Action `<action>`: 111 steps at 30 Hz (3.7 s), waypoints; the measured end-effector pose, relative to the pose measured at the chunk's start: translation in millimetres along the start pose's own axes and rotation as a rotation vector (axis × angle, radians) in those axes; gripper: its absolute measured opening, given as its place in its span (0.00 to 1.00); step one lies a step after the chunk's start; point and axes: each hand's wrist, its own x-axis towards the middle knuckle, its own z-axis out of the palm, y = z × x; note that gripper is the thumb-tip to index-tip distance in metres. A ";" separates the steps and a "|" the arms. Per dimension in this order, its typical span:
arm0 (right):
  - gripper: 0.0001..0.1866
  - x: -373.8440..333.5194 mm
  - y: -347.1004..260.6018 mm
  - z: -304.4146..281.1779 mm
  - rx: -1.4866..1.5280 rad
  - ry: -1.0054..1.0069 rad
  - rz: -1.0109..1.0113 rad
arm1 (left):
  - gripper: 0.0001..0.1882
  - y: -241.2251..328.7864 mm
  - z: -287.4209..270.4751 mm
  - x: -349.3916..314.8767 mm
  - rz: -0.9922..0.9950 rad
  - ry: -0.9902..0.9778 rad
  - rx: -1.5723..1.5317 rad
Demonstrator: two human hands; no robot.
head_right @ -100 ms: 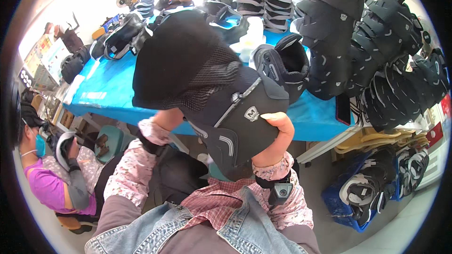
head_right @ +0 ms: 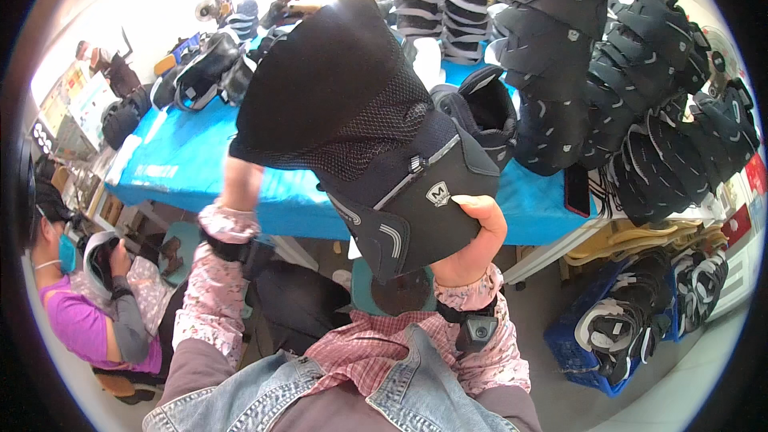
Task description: Assembling the internal lining and outer shell components of a technical boot.
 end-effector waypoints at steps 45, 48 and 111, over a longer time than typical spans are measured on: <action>0.20 2.3 20.2 37.9 -0.278 -0.108 -0.127 | 0.31 92.9 157.9 -61.6 0.802 -0.442 0.855; 0.20 6.8 18.3 34.7 -0.071 -0.161 -0.016 | 0.28 91.3 157.1 -57.1 0.767 -0.465 0.870; 0.21 17.8 29.0 -11.8 0.035 -0.188 0.226 | 0.30 140.5 102.0 31.2 0.094 -0.840 1.303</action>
